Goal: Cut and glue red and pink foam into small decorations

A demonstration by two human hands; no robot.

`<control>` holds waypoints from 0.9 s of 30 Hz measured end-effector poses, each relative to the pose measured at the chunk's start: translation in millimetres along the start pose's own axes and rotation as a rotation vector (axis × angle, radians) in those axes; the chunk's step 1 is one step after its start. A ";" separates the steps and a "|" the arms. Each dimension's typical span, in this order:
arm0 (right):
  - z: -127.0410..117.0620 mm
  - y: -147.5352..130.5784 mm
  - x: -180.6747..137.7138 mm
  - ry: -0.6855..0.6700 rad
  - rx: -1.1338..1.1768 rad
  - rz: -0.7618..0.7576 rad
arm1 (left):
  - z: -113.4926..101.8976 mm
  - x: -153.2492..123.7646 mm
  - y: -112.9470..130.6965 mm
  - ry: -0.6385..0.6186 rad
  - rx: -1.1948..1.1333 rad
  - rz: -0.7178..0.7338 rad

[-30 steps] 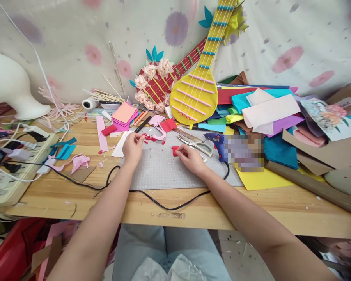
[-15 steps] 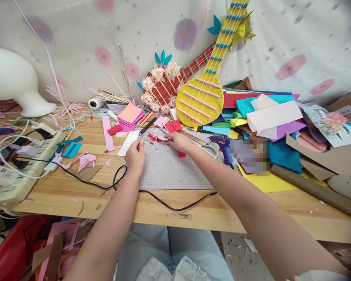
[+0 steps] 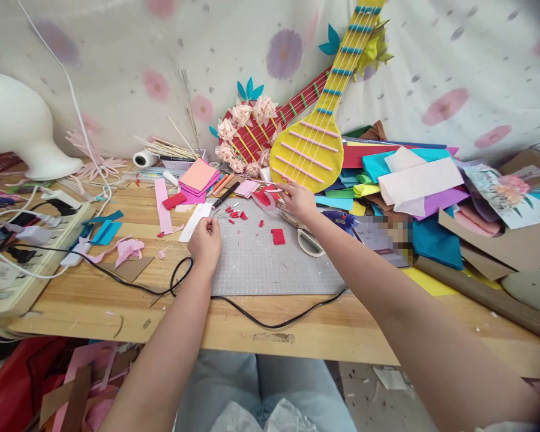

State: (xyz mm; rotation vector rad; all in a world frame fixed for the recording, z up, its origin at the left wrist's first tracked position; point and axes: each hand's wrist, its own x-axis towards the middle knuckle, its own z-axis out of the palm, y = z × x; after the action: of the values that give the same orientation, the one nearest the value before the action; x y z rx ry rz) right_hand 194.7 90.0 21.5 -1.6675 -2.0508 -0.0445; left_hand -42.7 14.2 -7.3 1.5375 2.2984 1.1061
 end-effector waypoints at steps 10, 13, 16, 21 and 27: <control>22.6 9.9 -16.0 -0.215 -0.254 0.038 | 25.6 53.2 28.7 -0.131 0.191 0.407; 15.0 3.2 -16.6 -0.125 -0.240 0.014 | 34.1 72.9 43.5 -0.259 0.314 0.466; 8.9 -3.2 -18.3 -0.128 -0.158 -0.118 | 41.8 84.6 49.2 -0.415 0.389 0.466; 17.0 -6.5 -19.6 -0.245 -0.165 -0.265 | 48.1 87.1 53.3 -0.570 0.399 0.450; 28.3 -7.5 -14.1 -0.149 -0.191 -0.107 | 45.9 76.2 63.2 -0.590 0.544 0.542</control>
State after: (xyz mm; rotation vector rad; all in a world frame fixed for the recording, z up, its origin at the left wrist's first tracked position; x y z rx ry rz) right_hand 179.7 84.4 -6.8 -1.7159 -2.3099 -0.1617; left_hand -8.1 113.9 20.8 2.3684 1.8777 0.0053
